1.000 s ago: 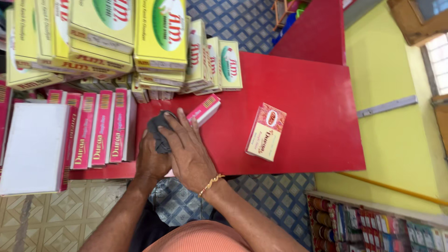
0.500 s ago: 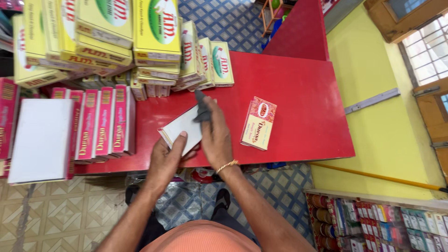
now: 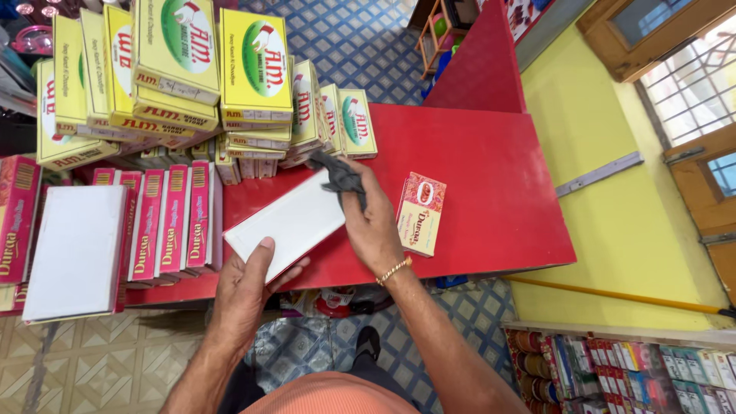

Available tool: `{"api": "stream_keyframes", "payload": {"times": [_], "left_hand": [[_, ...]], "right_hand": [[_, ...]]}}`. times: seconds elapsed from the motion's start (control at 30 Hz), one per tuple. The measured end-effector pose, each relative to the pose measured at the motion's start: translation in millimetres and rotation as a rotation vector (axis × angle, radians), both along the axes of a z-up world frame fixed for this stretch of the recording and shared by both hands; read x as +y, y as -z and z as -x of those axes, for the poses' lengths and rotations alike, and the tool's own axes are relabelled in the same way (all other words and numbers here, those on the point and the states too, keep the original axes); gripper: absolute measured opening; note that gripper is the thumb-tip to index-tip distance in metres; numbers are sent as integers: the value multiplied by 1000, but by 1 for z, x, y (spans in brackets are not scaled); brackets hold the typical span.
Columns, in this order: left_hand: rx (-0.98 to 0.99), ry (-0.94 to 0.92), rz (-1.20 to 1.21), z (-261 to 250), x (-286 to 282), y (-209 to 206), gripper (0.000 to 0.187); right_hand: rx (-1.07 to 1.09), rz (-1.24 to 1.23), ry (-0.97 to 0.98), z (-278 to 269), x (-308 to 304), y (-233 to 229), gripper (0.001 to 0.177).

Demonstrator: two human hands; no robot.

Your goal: The person wipes the surfaces of small rectangular boxes with a dark cloth on a red counter. The person picks up each box, wipes it on multiple sides, and places it into a growing stack on the counter.

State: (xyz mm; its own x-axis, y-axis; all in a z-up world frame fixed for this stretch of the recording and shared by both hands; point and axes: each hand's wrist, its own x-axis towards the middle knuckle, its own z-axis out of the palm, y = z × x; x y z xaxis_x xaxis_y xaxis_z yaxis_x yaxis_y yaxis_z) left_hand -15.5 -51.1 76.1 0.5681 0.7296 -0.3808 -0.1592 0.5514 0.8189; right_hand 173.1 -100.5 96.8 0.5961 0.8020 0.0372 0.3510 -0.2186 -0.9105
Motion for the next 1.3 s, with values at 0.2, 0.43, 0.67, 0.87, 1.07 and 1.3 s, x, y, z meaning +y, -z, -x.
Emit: {"api": "stream_keyframes", "payload": {"times": [0.2, 0.43, 0.67, 0.87, 1.07, 1.3], "left_hand": [[216, -183, -221, -26, -20, 10, 40], [262, -324, -383, -46, -16, 20, 34], [559, -44, -419, -45, -30, 12, 33], [327, -51, -667, -39, -12, -18, 29], [474, 21, -1144, -21, -7, -58, 25], [467, -104, -1036, -19, -17, -66, 21]], "right_hand": [[959, -502, 366, 20, -7, 26, 31], [1081, -314, 244, 87, -25, 29, 35], [275, -331, 262, 40, -9, 9, 45], [-184, -343, -106, 51, -23, -24, 61], [-48, -144, 17, 22, -3, -51, 36], [-64, -86, -232, 1, -13, -58, 36]]}}
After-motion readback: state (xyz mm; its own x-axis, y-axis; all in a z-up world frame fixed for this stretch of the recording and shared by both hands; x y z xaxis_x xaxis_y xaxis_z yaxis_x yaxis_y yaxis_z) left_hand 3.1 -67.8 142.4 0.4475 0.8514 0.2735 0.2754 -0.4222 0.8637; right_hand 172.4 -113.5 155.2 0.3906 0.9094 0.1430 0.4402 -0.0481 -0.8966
